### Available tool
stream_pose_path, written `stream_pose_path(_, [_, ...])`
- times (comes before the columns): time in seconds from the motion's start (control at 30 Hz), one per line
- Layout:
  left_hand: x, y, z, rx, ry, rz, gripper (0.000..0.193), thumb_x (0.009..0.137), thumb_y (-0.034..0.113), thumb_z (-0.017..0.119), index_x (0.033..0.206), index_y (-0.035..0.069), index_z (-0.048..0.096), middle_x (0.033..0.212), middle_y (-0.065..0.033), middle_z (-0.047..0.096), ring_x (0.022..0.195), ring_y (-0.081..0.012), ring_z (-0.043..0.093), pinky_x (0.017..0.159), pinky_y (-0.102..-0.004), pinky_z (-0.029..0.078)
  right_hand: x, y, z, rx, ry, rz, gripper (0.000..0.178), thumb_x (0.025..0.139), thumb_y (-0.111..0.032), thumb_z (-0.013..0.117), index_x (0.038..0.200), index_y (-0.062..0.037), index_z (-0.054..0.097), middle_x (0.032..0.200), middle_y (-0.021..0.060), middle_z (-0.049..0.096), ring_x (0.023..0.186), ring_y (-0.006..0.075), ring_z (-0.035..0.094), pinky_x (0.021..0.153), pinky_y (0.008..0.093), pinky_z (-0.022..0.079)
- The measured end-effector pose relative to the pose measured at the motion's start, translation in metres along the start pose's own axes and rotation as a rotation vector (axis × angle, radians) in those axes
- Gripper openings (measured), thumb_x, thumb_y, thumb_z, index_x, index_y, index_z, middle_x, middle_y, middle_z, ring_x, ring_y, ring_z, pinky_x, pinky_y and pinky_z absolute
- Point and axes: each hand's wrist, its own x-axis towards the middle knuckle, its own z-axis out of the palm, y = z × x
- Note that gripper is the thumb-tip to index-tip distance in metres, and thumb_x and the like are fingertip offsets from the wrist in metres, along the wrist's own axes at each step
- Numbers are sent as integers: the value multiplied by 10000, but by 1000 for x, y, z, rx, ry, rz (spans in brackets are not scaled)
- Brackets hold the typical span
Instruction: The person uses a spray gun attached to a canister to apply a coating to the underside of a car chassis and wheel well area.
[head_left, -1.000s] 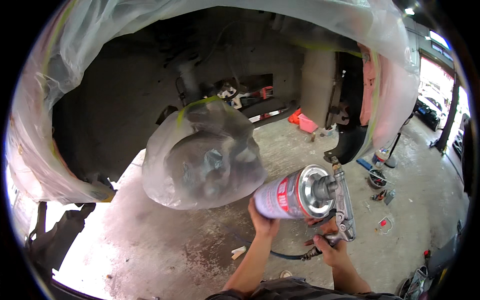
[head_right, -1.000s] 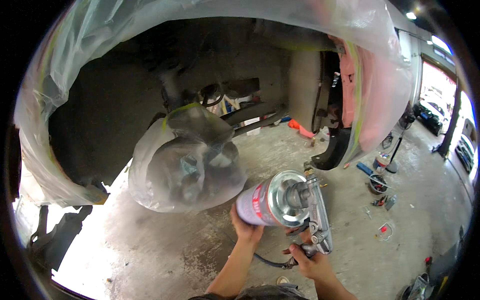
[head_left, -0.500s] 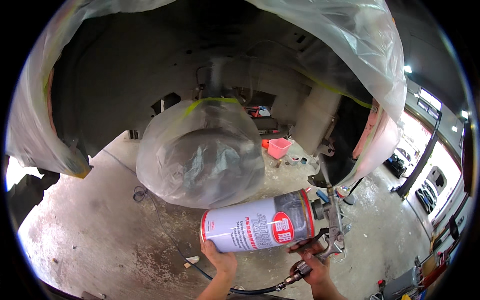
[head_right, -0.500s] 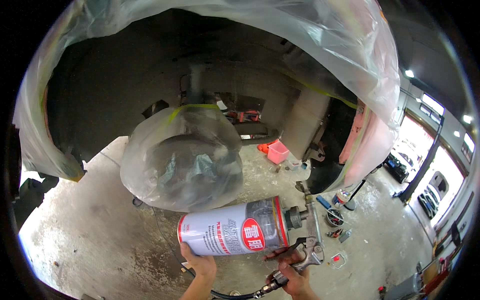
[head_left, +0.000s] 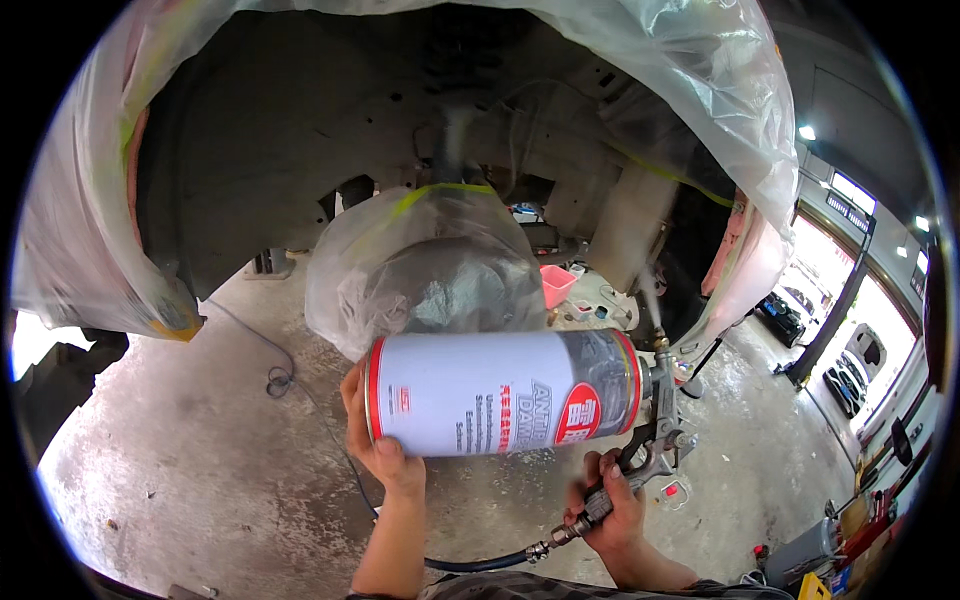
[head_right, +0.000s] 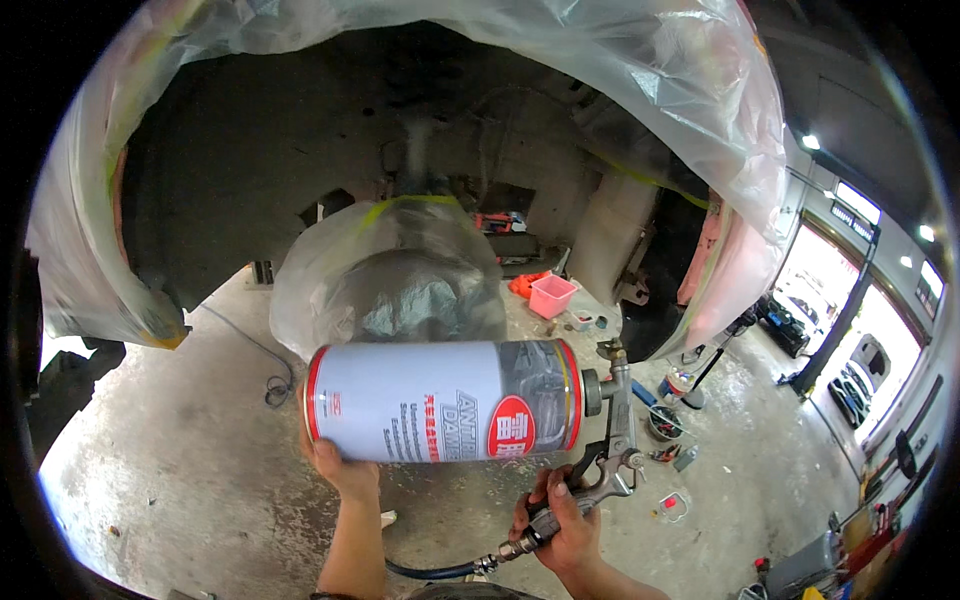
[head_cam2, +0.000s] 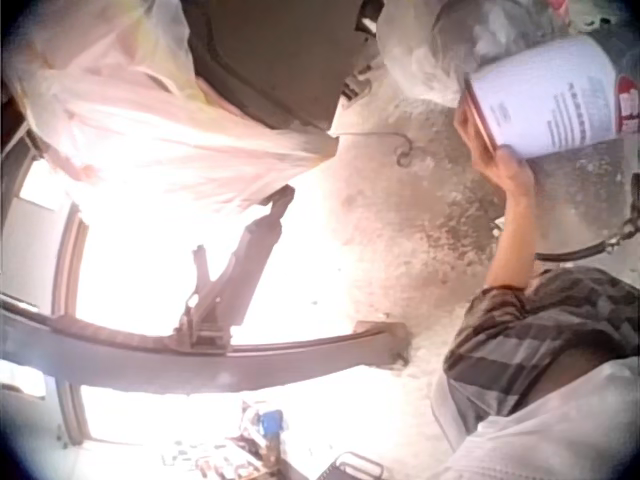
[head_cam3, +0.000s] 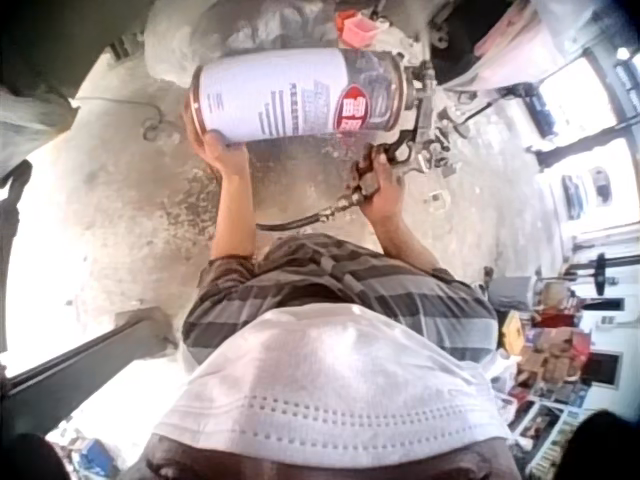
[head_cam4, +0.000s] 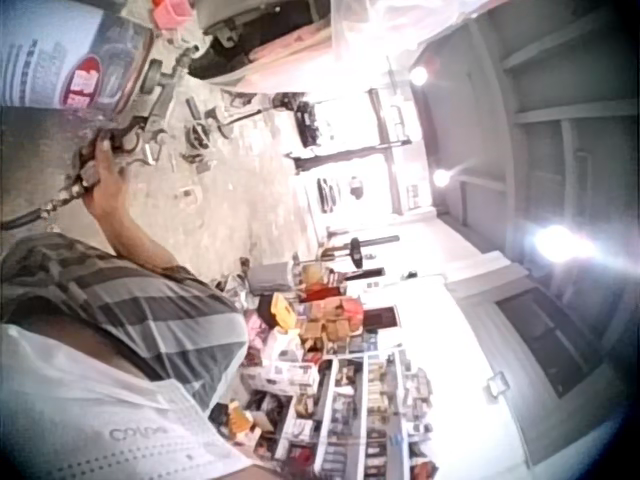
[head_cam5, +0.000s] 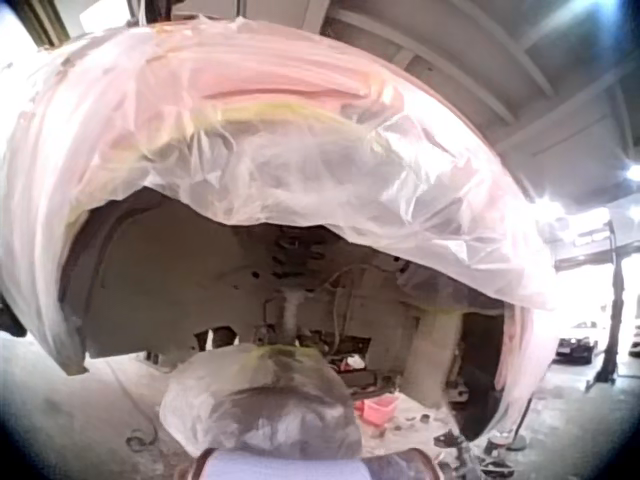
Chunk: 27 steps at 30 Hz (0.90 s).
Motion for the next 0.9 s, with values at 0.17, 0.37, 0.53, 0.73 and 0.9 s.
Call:
stream_pose_path(0.17, [36,12,1,-97,-43,-115,783,840,630,497,1177,-71,579,1192,-158,569,1139,-243,500,985,-389,366,-2,-2,27,33,-48,-63,246,894,-289,622,899,-127,438,851,48,444,590,241,551,457,384,439])
stream_pose_path(0.37, [35,24,5,-180,7,-450,519,938,416,500,1180,-38,574,1128,-98,583,996,-165,558,902,-299,413,0,-10,32,-44,-3,-43,260,914,-269,572,1076,-89,478,1032,106,528,781,297,636,516,394,534])
stream_pose_path(0.53, [14,26,-1,-336,118,-533,520,950,443,464,1238,13,508,1141,-85,576,1030,-173,566,873,-319,455,0,-8,48,-74,-164,-117,363,933,-236,542,1243,-73,447,1219,142,495,1103,313,556,667,466,593])
stream_pose_path(0.73, [10,34,-8,-396,127,-587,502,976,445,406,1276,46,456,1195,-88,553,1100,-187,546,943,-352,425,-6,19,50,-107,-40,-275,205,939,-221,549,1051,-61,484,953,95,540,894,230,583,680,458,580])
stream_pose_path(0.9, [18,48,-12,-326,113,-520,514,981,443,396,1268,21,455,1204,-101,543,1105,-191,539,951,-364,417,1,12,68,-100,56,-219,193,926,-230,574,949,-58,491,818,84,527,758,208,579,574,398,551])
